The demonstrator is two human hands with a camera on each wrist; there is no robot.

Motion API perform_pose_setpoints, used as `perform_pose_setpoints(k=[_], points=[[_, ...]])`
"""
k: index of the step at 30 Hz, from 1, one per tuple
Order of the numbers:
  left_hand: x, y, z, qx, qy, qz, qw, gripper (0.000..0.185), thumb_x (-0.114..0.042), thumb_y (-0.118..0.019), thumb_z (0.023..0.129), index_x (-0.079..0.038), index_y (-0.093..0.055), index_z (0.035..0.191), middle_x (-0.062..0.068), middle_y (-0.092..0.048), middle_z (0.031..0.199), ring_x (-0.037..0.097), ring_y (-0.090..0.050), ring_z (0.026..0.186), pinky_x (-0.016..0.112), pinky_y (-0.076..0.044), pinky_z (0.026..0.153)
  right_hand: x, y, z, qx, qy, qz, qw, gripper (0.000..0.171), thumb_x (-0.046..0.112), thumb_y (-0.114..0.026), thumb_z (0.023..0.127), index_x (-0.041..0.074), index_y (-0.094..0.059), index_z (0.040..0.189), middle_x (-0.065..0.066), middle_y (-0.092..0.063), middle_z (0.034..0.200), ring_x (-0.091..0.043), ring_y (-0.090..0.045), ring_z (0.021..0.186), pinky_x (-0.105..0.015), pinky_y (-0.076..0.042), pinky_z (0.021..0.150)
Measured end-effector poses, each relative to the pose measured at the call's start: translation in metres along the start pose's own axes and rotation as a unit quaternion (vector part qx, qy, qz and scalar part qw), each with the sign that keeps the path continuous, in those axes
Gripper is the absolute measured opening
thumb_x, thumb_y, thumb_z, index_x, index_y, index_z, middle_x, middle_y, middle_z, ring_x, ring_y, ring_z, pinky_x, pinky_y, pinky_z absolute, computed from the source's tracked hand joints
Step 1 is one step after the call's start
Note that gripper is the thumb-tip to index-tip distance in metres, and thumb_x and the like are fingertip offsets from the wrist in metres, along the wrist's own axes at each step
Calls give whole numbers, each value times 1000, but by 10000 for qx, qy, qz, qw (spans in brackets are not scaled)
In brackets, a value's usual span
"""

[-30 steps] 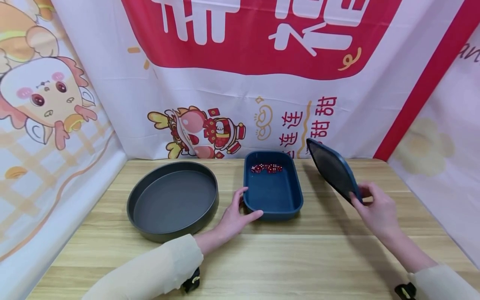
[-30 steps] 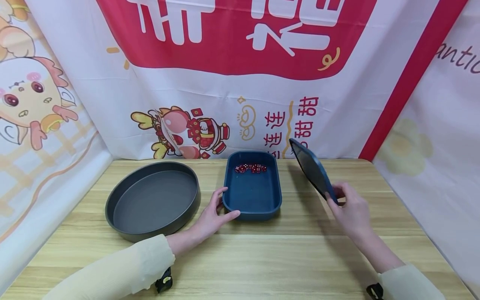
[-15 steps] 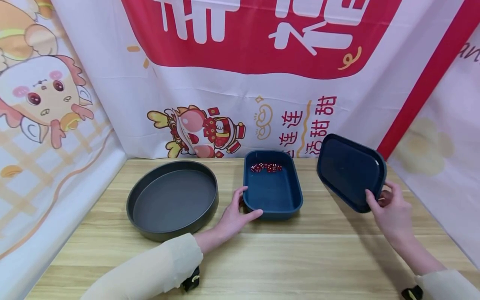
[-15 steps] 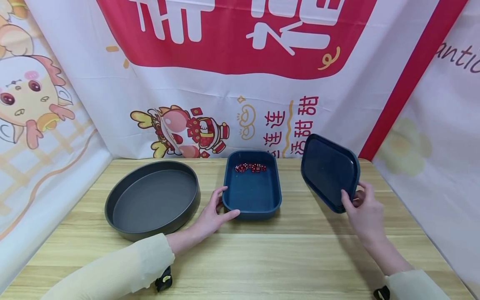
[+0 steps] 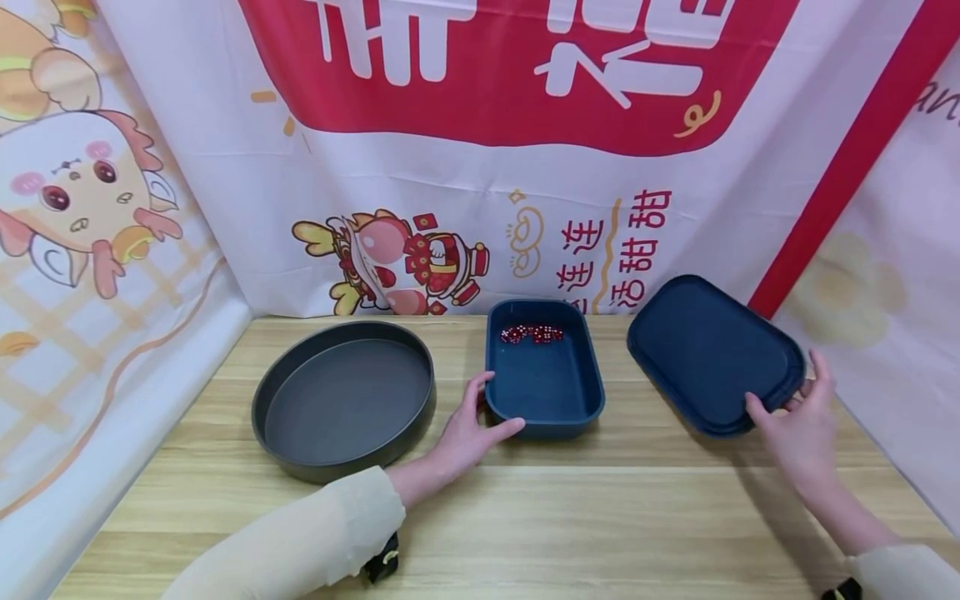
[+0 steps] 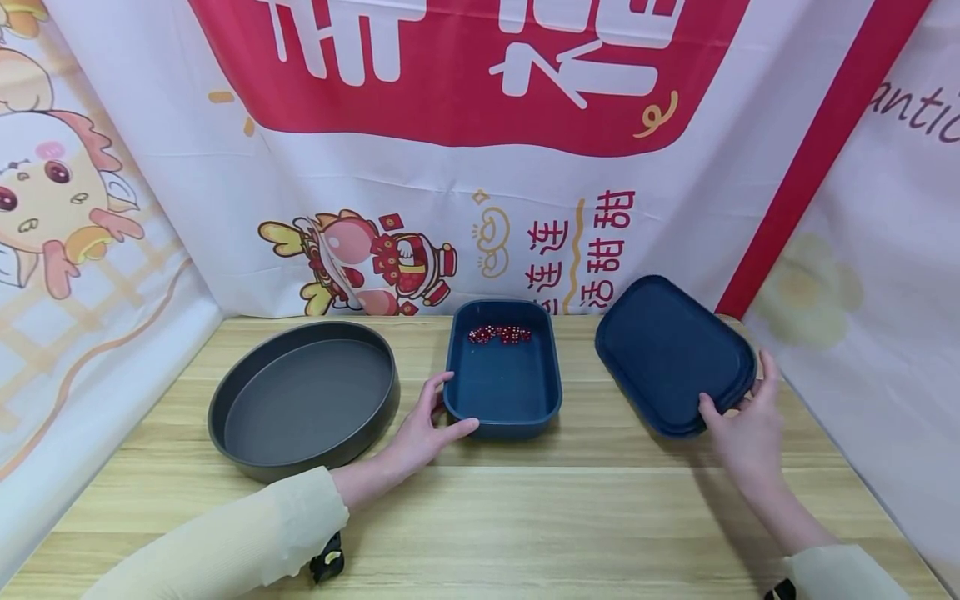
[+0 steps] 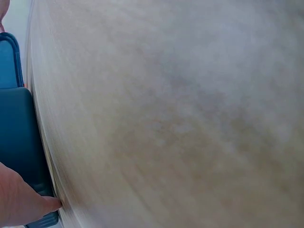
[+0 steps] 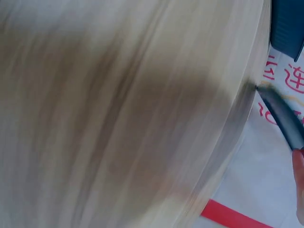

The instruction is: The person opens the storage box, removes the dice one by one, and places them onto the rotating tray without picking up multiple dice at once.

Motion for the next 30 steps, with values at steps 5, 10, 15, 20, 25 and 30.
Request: perform_pose_setpoints(k=[5, 10, 15, 20, 25, 30], points=[[1, 0, 0, 1, 36, 34, 10000, 81, -35, -75, 86, -23, -27, 149, 20, -40, 147, 32, -38, 136, 49, -31, 111, -12, 1, 4, 222, -43, -321, 9992, 89, 4, -74, 81, 5, -20, 152, -33, -48, 123, 18, -37, 65, -2, -35, 56], [3, 0, 2, -10, 19, 29, 10000, 81, -36, -75, 86, -23, -27, 149, 20, -40, 148, 33, -38, 136, 49, -31, 111, -23, -1, 4, 509, -78, -696, 9962, 78, 10, -75, 83, -2, -28, 144, -27, -52, 103, 11, -40, 57, -11, -37, 48], [4, -1, 3, -4, 7, 38, 10000, 81, -36, -75, 86, -21, -26, 150, 20, -39, 148, 33, -38, 136, 49, -31, 111, -36, -9, 4, 1079, -180, -1119, 9877, 75, 23, -75, 86, -9, -30, 137, -28, -53, 97, -2, -49, 58, -23, -40, 48], [3, 0, 3, 0, 12, 51, 10000, 81, -35, -75, 87, -21, -26, 150, 20, -38, 149, 34, -37, 136, 49, -31, 111, -49, -22, 3, 1800, -251, -1410, 9732, 80, 33, -70, 89, -16, -27, 135, -26, -55, 87, -27, -56, 68, -32, -42, 51], [2, 0, 2, 3, 29, 32, 10000, 81, -35, -75, 86, -21, -26, 150, 20, -39, 148, 33, -38, 136, 48, -30, 111, -65, -36, -3, 2598, -510, -1485, 9528, 88, 42, -62, 94, -22, -17, 136, -14, -58, 72, -22, -57, 60, -33, -43, 52], [2, -1, 2, 8, 31, 17, 10000, 81, -35, -75, 86, -21, -26, 150, 20, -40, 148, 33, -37, 136, 48, -30, 112, -71, -41, -4, 2911, -432, -1525, 9435, 88, 44, -58, 96, -21, -15, 136, -11, -55, 72, -20, -52, 60, -32, -41, 52]])
Point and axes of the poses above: each hand's wrist, its own z-axis towards the middle knuckle, its own y-axis out of the back of the hand, x = y × z, the point moved 9 cm from there along z, towards the middle knuckle
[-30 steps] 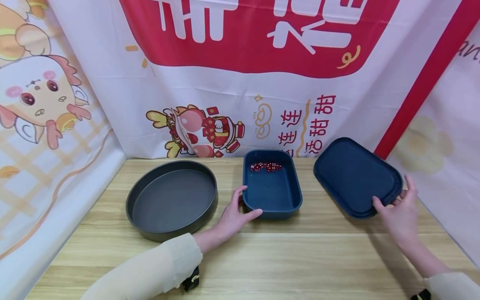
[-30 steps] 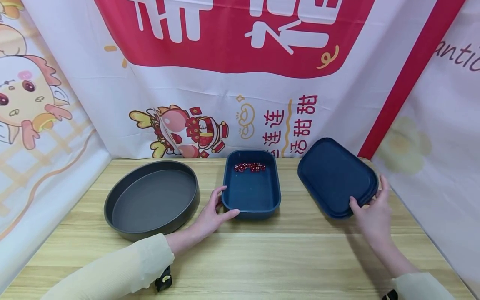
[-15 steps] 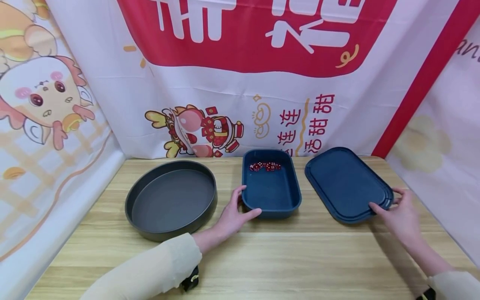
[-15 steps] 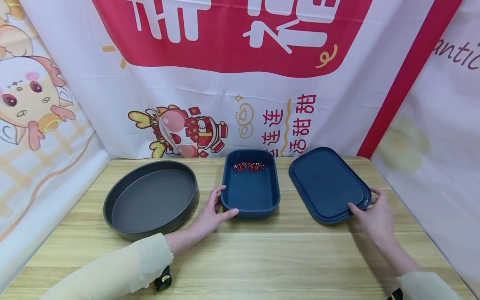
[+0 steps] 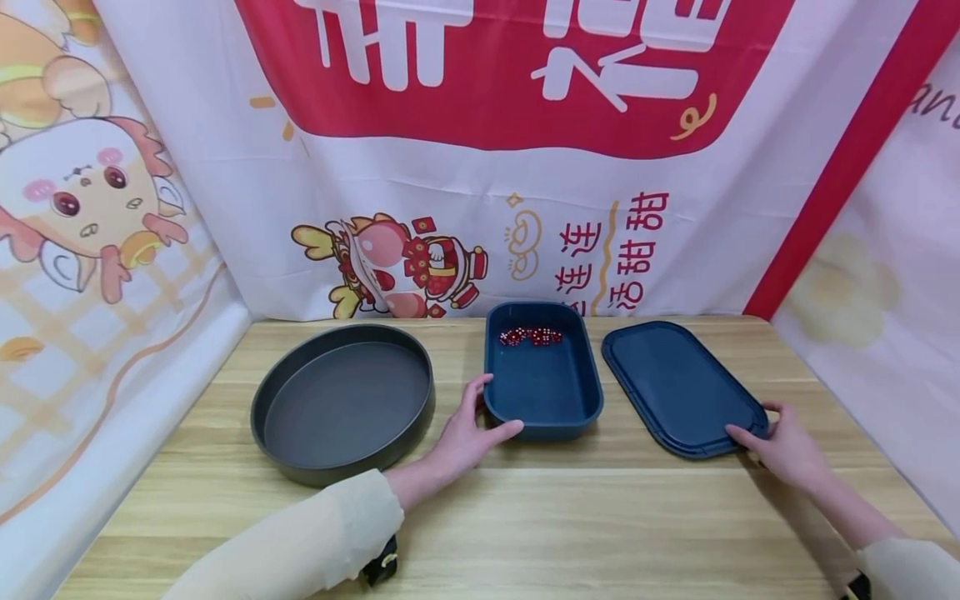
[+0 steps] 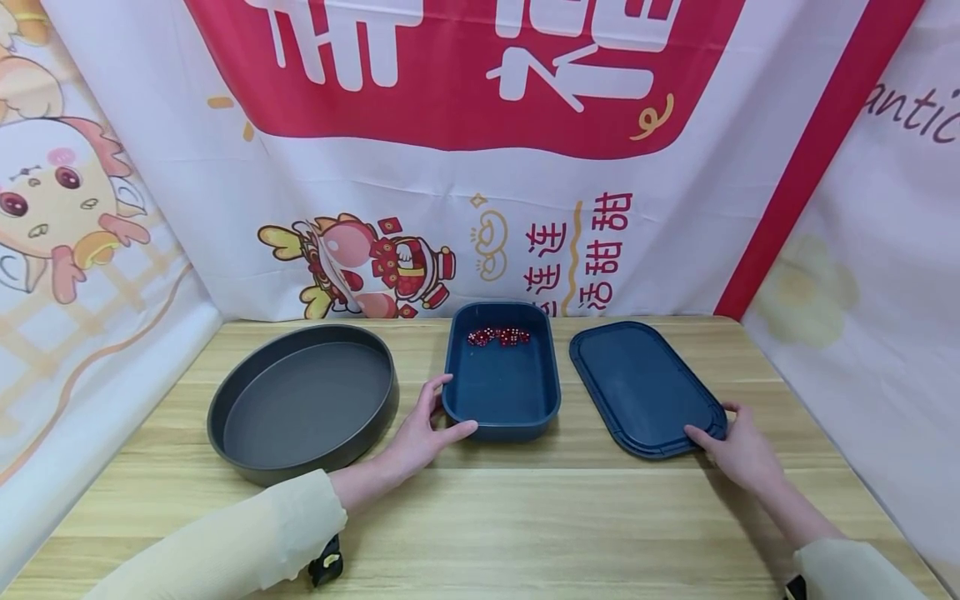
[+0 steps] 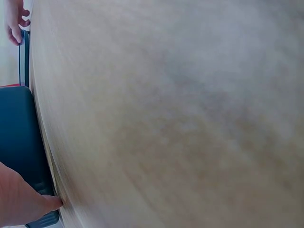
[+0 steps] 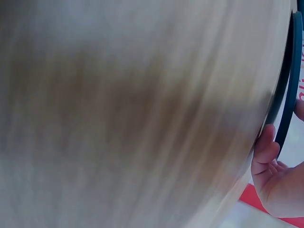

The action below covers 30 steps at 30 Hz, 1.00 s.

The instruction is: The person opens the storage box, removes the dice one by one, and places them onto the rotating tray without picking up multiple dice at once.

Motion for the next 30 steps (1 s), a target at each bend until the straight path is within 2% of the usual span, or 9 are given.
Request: perform_pose_setpoints(k=[12, 21, 25, 30], points=[[4, 1, 1, -20, 105, 18, 9999, 80, -37, -75, 86, -24, -27, 149, 19, -40, 148, 31, -37, 137, 49, -30, 112, 4, 0, 3, 258, 195, 7, 9995, 82, 36, -64, 95, -22, -20, 132, -12, -57, 78, -21, -53, 68, -31, -42, 57], [3, -1, 0, 13, 128, -75, 9999, 82, -35, -76, 86, -22, -27, 150, 19, -37, 150, 31, -35, 138, 49, -29, 112, 3, 5, 0, 53, 383, -207, 9990, 73, 32, -67, 93, -19, -29, 129, -15, -56, 85, -27, -55, 73, -34, -44, 61], [2, 0, -1, -11, 149, -132, 9998, 81, -35, -76, 86, -22, -27, 149, 19, -36, 151, 32, -34, 139, 49, -28, 112, 13, 7, -1, 23, 446, -183, 9988, 72, 36, -65, 94, -15, -31, 132, -21, -60, 92, -29, -58, 77, -35, -46, 60], [1, 0, -1, -17, 156, -189, 9997, 79, -34, -75, 86, -22, -28, 148, 18, -34, 152, 32, -32, 140, 49, -28, 112, 37, 10, -1, -22, 604, -210, 9980, 72, 39, -65, 93, -13, -35, 133, -21, -60, 95, -34, -59, 81, -38, -48, 62]])
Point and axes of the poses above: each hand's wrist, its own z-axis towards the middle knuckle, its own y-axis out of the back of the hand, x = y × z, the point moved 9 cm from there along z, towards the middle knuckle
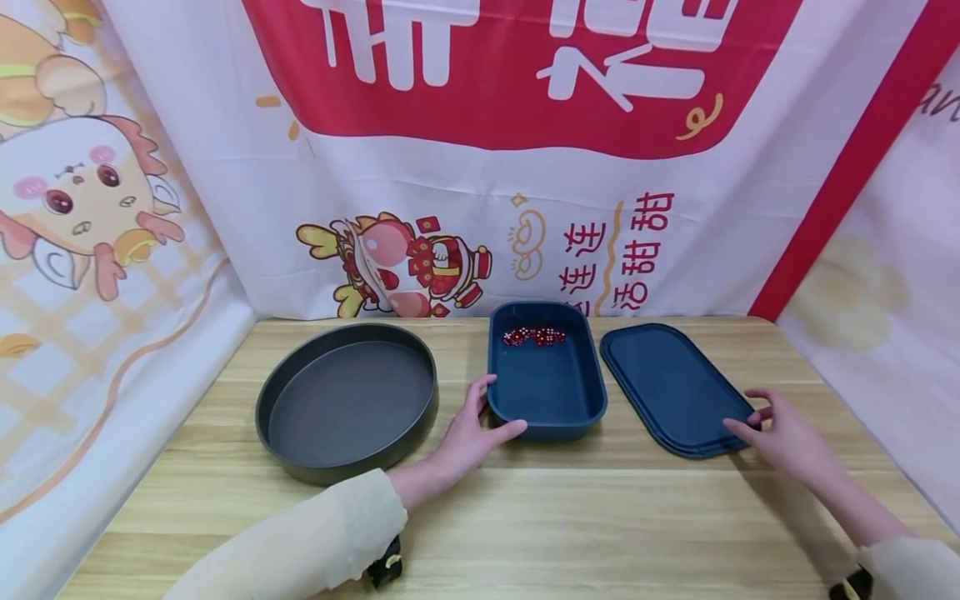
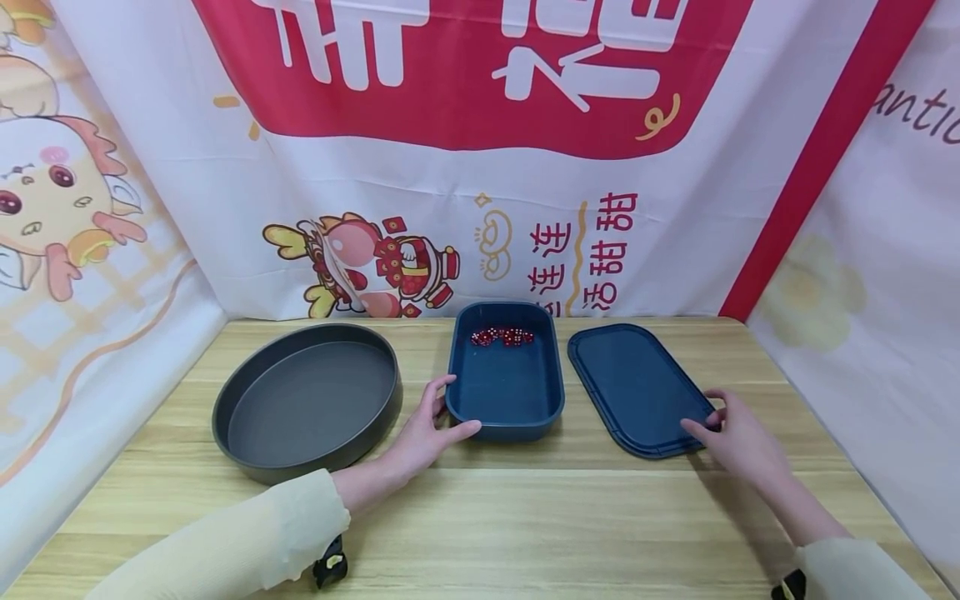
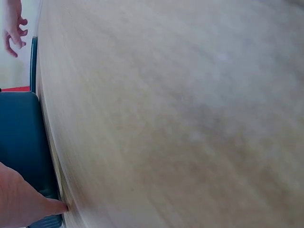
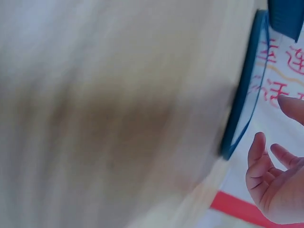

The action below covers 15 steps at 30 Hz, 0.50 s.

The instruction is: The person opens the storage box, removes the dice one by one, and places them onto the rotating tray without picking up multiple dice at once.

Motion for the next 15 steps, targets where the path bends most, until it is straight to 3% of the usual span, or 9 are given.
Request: perform_pose_setpoints(k=[4, 8, 15], points=[[-1, 1, -1, -11, 2, -53, 10000, 79, -33, -75, 86, -22, -28, 148, 18, -33, 153, 32, -32, 140, 49, -28, 112, 25, 4, 5, -135, 247, 13, 9996, 69, 38, -66, 93, -10, -38, 133, -23, -61, 99, -37, -58, 86, -39, -49, 64], [-2, 2, -2, -12, -23, -70, 10000, 78, -32, -75, 87, -21, -28, 148, 17, -33, 153, 32, -31, 140, 49, -29, 112, 50, 6, 8, -265, 496, 167, 9983, 65, 36, -67, 93, -8, -40, 133, -24, -60, 103, -32, -58, 81, -34, -49, 60], [-4, -1, -9, 47, -84, -71, 9999, 78, -32, -76, 86, -19, -29, 148, 18, -35, 152, 32, -33, 139, 48, -31, 111, 85, 10, 15, -248, 753, 322, 9963, 64, 37, -67, 93, -5, -41, 134, -26, -59, 107, -32, -58, 84, -30, -53, 62]])
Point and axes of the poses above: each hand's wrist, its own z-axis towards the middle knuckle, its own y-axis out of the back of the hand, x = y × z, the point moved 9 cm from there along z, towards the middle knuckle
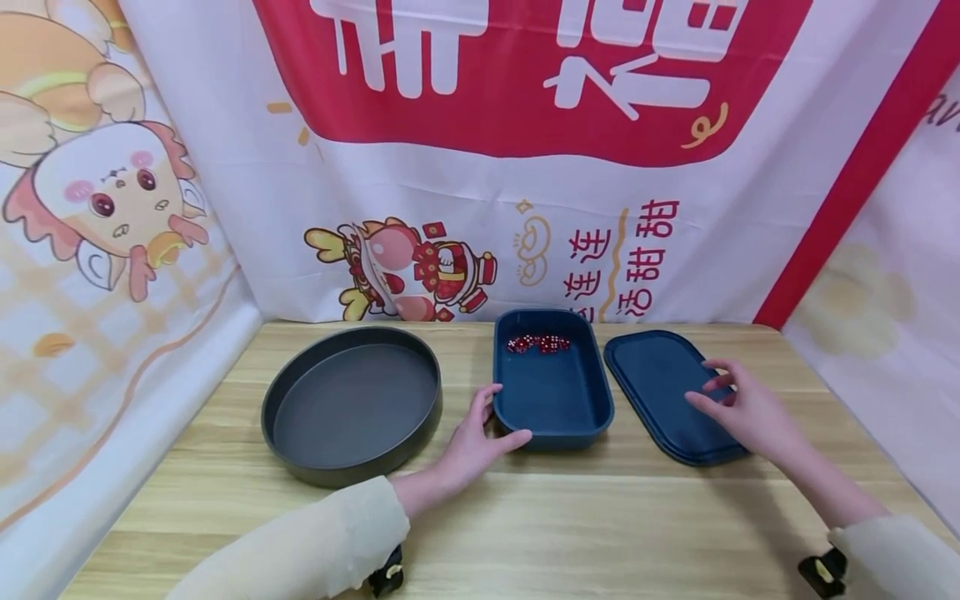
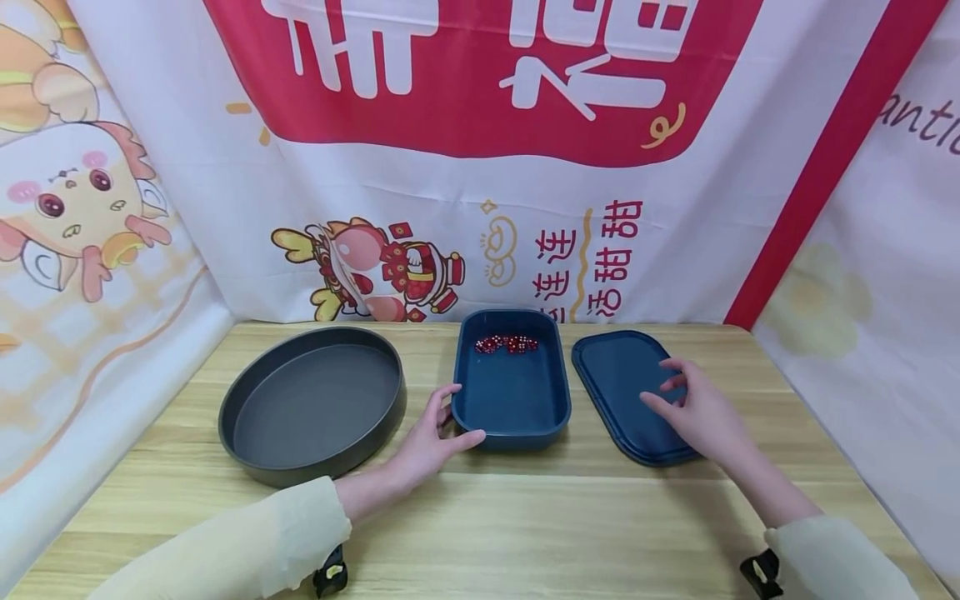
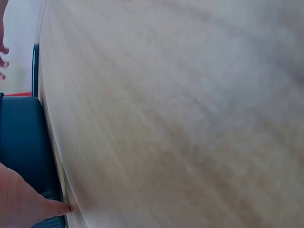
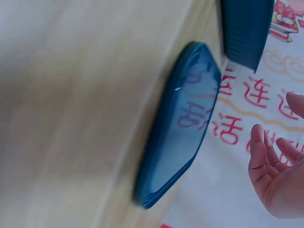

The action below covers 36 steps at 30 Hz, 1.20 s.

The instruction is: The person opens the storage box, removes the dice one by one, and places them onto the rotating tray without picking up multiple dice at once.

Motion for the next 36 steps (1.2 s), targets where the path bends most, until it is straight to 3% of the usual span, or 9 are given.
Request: perform_pose_setpoints(k=[6, 10, 15, 20, 23, 27, 32, 36], points=[[2, -2, 0, 59, -28, 0, 10000, 75, -29, -75, 87, -20, -31, 147, 20, -37, 150, 33, -35, 138, 49, -32, 110, 29, 2, 12, 48, 224, 275, 9994, 64, 38, -66, 93, -1, -41, 136, -25, -59, 111, -33, -60, 88, -32, -55, 66], [0, 0, -3, 314, -41, -66, 9995, 73, -28, -72, 90, -20, -29, 148, 22, -37, 149, 37, -38, 135, 51, -34, 108, 50, 5, 21, 109, 327, 375, 9987, 65, 38, -66, 93, 1, -39, 139, -22, -58, 113, -35, -59, 93, -37, -57, 69], [-9, 15, -13, 580, -303, -117, 9978, 73, -31, -67, 94, -19, -23, 151, 24, -36, 149, 40, -42, 131, 55, -35, 106, 78, 3, 35, 253, 521, 354, 9977, 63, 38, -66, 93, 2, -41, 138, -21, -59, 113, -34, -59, 93, -37, -56, 68], [-24, 43, -30, 645, -829, 263, 9941, 68, -33, -66, 94, -18, -29, 148, 14, -40, 149, 34, -43, 132, 56, -34, 107, 105, -4, 50, 390, 896, 467, 9941, 60, 35, -66, 93, 2, -42, 137, -22, -60, 115, -33, -61, 92, -39, -56, 68], [-30, 61, -39, 691, -980, 781, 9897, 65, -39, -67, 92, -21, -35, 145, 3, -43, 148, 24, -44, 132, 51, -34, 108, 115, -8, 58, 470, 1088, 529, 9915, 56, 30, -67, 94, 3, -43, 136, -21, -60, 114, -33, -62, 92, -42, -57, 71], [-35, 87, -48, 733, -1160, 1436, 9801, 65, -43, -68, 90, -22, -39, 144, 1, -46, 145, 19, -44, 131, 46, -35, 109, 127, -19, 68, 691, 1248, 577, 9881, 52, 26, -67, 94, 5, -45, 136, -17, -60, 113, -31, -62, 94, -46, -56, 77], [-40, 133, -59, 312, -1596, 2474, 9552, 66, -39, -71, 89, -16, -42, 144, 7, -49, 142, 25, -46, 130, 50, -37, 106, 142, -38, 84, 951, 1321, 597, 9848, 52, 27, -68, 93, 9, -45, 137, -14, -60, 115, -29, -61, 98, -43, -55, 78], [-33, 181, -64, -203, -1777, 3128, 9328, 69, -35, -75, 87, -10, -43, 143, 12, -46, 145, 33, -40, 133, 56, -33, 107, 157, -52, 97, 1103, 1495, 479, 9814, 53, 28, -69, 92, 11, -46, 137, -15, -61, 117, -26, -61, 97, -40, -55, 74]])
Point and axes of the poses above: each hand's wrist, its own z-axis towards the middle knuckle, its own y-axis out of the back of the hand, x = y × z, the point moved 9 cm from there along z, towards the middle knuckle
